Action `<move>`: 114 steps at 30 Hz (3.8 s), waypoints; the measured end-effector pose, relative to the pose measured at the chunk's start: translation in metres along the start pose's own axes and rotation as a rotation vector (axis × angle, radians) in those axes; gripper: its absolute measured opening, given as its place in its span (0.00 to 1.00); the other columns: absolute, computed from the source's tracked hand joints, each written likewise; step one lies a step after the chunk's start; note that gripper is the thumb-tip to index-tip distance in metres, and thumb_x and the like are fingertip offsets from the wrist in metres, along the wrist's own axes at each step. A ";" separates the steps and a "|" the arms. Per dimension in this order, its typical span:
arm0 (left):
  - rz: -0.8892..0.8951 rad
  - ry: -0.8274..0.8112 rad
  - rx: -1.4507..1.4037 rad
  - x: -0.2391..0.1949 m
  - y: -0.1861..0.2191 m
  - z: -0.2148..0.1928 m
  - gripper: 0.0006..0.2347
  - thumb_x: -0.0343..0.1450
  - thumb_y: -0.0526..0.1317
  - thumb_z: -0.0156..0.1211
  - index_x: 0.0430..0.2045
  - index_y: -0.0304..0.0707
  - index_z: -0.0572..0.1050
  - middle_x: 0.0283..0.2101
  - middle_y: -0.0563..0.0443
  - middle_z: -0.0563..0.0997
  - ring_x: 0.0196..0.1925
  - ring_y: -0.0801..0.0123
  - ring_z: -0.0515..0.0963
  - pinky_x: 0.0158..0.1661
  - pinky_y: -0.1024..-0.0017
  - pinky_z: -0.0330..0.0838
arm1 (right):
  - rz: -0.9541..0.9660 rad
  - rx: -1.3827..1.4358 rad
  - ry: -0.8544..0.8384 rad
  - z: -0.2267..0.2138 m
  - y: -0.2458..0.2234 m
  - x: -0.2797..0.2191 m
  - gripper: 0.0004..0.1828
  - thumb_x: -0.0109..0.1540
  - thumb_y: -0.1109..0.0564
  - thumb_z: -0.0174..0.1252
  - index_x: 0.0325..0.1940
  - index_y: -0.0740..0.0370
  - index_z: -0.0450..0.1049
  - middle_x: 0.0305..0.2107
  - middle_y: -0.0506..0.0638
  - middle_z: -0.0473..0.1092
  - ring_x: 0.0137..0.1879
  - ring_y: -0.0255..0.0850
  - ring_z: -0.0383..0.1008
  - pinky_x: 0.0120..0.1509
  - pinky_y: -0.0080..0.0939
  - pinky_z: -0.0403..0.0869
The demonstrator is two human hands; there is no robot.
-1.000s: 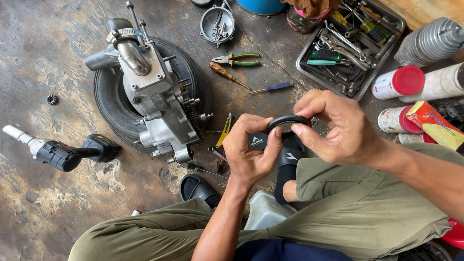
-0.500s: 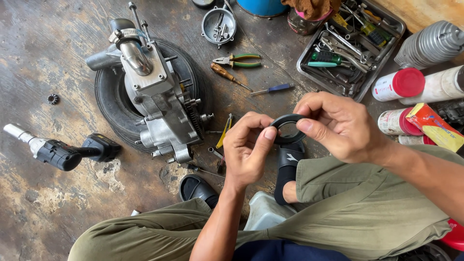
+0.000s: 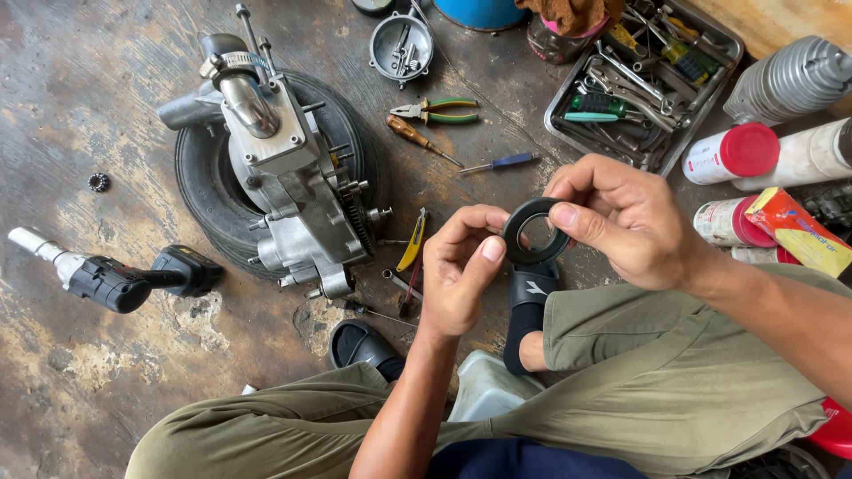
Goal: The person works on a disassembled engine placed on a tire, handling a bearing and a small box of parts. They use a screwdriver to manipulate a small component and then reassemble parts of the engine casing.
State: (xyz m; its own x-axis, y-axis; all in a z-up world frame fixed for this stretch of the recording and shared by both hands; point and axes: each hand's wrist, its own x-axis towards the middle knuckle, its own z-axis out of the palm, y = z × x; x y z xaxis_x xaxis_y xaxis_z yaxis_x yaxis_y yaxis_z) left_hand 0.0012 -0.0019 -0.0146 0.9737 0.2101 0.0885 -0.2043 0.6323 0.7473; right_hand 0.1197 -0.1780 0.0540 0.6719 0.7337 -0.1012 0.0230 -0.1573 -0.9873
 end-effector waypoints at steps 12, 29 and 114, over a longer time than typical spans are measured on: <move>0.306 0.024 0.715 0.010 0.037 0.027 0.12 0.61 0.30 0.71 0.35 0.35 0.76 0.38 0.49 0.82 0.39 0.65 0.81 0.45 0.71 0.77 | -0.006 0.257 -0.167 0.004 -0.002 0.014 0.25 0.63 0.62 0.42 0.64 0.74 0.65 0.54 0.63 0.71 0.55 0.43 0.71 0.64 0.42 0.72; 0.621 0.138 0.619 0.007 -0.010 0.012 0.33 0.61 0.37 0.80 0.56 0.43 0.61 0.57 0.46 0.77 0.54 0.62 0.82 0.53 0.69 0.83 | -0.207 0.100 -0.225 -0.005 -0.012 0.007 0.30 0.65 0.54 0.55 0.71 0.65 0.61 0.68 0.62 0.63 0.69 0.47 0.70 0.76 0.47 0.72; -0.275 0.150 0.250 0.028 -0.093 -0.079 0.26 0.82 0.55 0.36 0.62 0.32 0.71 0.56 0.38 0.81 0.57 0.56 0.80 0.56 0.63 0.69 | -0.210 -0.651 -0.306 -0.044 0.031 0.046 0.34 0.58 0.51 0.67 0.65 0.64 0.69 0.51 0.57 0.73 0.55 0.49 0.74 0.56 0.49 0.75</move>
State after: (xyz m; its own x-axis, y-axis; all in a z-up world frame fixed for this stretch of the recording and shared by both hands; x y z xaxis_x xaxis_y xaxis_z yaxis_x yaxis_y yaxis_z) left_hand 0.0398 0.0041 -0.1330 0.9592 0.1764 -0.2208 0.1112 0.4826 0.8688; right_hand 0.1834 -0.1783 0.0240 0.3713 0.9276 -0.0422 0.6252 -0.2834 -0.7272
